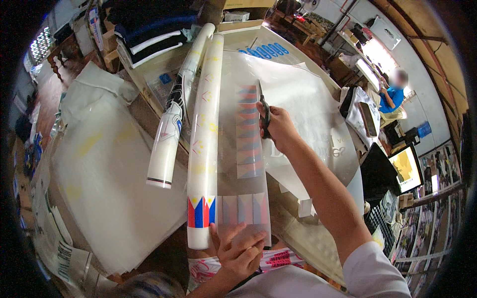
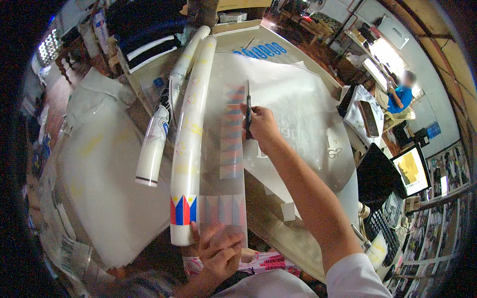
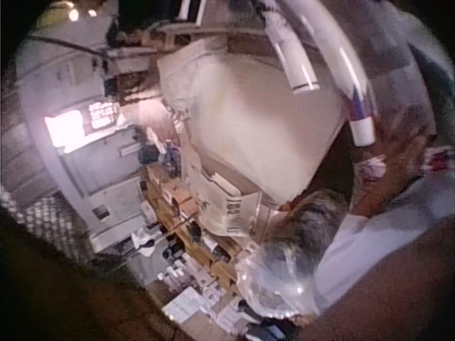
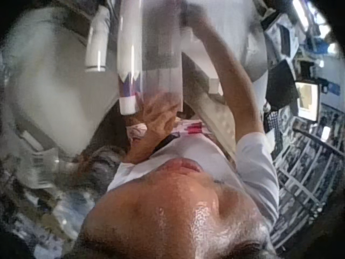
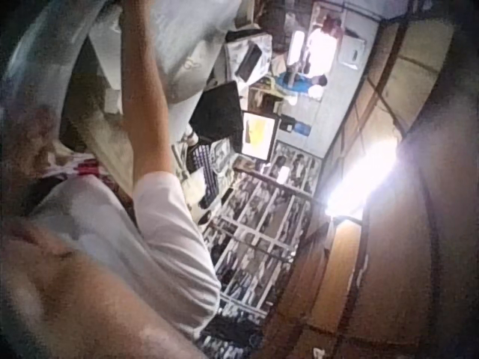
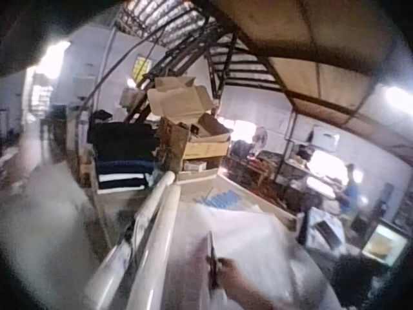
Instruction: The person sits on the floor and uses scissors to cut a large sheet of printed vinyl into smaller rectangular pieces. They repeatedly trim the edges and separate individual sections, placing the cut pieces on the table.
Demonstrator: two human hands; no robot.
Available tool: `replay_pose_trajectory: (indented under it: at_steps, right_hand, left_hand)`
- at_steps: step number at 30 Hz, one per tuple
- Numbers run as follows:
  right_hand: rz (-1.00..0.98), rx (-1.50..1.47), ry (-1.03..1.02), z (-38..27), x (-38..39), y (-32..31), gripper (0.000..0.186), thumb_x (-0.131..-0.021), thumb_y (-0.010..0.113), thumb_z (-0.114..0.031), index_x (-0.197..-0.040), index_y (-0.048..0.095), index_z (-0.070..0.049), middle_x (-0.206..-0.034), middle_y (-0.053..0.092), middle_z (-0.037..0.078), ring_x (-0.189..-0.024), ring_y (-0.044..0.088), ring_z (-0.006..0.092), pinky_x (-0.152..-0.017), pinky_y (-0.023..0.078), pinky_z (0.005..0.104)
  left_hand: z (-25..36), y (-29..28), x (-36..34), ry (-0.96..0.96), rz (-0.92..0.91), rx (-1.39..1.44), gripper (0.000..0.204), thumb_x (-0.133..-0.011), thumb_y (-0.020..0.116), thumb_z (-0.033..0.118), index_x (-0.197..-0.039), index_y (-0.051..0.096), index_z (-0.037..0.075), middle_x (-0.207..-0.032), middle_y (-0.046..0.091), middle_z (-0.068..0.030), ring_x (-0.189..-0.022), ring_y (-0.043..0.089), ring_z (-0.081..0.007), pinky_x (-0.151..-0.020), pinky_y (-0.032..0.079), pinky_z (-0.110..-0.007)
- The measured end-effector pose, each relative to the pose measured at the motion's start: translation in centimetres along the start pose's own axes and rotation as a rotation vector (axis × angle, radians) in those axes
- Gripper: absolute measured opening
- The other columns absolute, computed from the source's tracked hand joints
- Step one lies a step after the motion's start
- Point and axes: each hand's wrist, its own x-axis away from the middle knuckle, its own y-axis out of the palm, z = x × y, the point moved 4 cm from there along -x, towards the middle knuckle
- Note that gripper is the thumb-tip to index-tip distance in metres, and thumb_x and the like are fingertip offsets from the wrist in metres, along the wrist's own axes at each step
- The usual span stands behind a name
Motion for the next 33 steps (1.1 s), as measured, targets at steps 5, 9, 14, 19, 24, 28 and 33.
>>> replay_pose_trajectory:
  at_steps: [5, 9, 14, 19, 24, 28, 33]
  right_hand:
    - [-0.012, 0.051, -0.086, -0.7, -7.3, 0.0, 0.042, -0.087, 0.062, -0.042, -0.072, 0.056, -0.003, -0.059, 0.050, 0.002, -0.048, 0.048, 0.0130, -0.045, 0.040, 0.0297]
    - [0.043, 0.197, -0.191, -2.8, -15.8, -2.9, 0.049, -0.085, 0.063, -0.045, -0.062, 0.055, -0.004, -0.054, 0.049, 0.003, -0.046, 0.045, 0.0146, -0.044, 0.037, 0.0312]
    - [0.100, 0.194, -0.241, -6.2, -17.1, -5.3, 0.043, -0.086, 0.063, -0.043, -0.068, 0.056, -0.004, -0.055, 0.050, 0.003, -0.044, 0.049, 0.0152, -0.042, 0.039, 0.0299]
    - [-0.093, -0.146, -0.454, -7.8, -5.2, -9.8, 0.030, -0.092, 0.056, -0.034, -0.096, 0.060, -0.005, -0.061, 0.049, -0.001, -0.047, 0.045, 0.0102, -0.043, 0.036, 0.0257]
    - [0.097, 0.074, -0.374, -5.1, 14.5, -18.1, 0.037, -0.093, 0.054, -0.034, -0.110, 0.056, -0.001, -0.055, 0.045, -0.003, -0.042, 0.041, 0.0074, -0.040, 0.029, 0.0230]
    - [0.170, 0.082, -0.393, 2.8, 25.9, -23.9, 0.047, -0.091, 0.057, -0.035, -0.121, 0.049, 0.001, -0.053, 0.047, -0.002, -0.036, 0.044, 0.0088, -0.035, 0.033, 0.0204]
    - [0.563, -0.045, -0.402, 11.3, 32.4, -23.4, 0.058, -0.089, 0.061, -0.033, -0.130, 0.039, 0.001, -0.062, 0.049, 0.000, -0.046, 0.049, 0.0082, -0.041, 0.040, 0.0204]
  left_hand:
    - [0.9, -1.0, -0.2, 0.004, 0.038, -0.052, 0.011, -0.070, 0.072, 0.009, -0.073, 0.063, 0.014, -0.101, 0.068, 0.0053, -0.109, 0.055, -0.0275, -0.109, 0.013, -0.058]
    - [1.3, -1.0, 1.5, -0.024, -0.043, 0.033, 0.009, -0.071, 0.071, 0.010, -0.075, 0.065, 0.014, -0.101, 0.068, 0.0048, -0.105, 0.058, -0.0276, -0.109, 0.013, -0.059]
    - [2.1, -1.1, 1.3, 0.006, -0.013, -0.227, 0.019, -0.071, 0.070, 0.013, -0.090, 0.067, 0.013, -0.105, 0.066, 0.0003, -0.101, 0.059, -0.0256, -0.106, 0.025, -0.052]
    - [4.1, -0.4, -0.1, 0.042, -0.078, -0.223, 0.043, -0.077, 0.067, 0.027, -0.116, 0.059, 0.011, -0.103, 0.063, -0.0067, -0.090, 0.061, -0.0238, -0.090, 0.043, -0.041]
    - [5.1, 3.3, -2.2, -0.058, -0.428, -0.085, 0.059, -0.078, 0.065, 0.039, -0.122, 0.053, 0.002, -0.104, 0.061, -0.0195, -0.089, 0.062, -0.0353, -0.076, 0.050, -0.043]
    - [6.9, 4.8, -5.5, 0.003, -0.432, -0.160, 0.060, -0.076, 0.067, 0.036, -0.123, 0.051, 0.001, -0.104, 0.061, -0.0220, -0.088, 0.062, -0.0373, -0.074, 0.050, -0.044]
    - [8.4, 7.0, -9.7, 0.185, -0.253, -0.364, 0.033, -0.078, 0.061, 0.015, -0.108, 0.057, 0.001, -0.090, 0.062, -0.0201, -0.079, 0.061, -0.0373, -0.068, 0.050, -0.045]
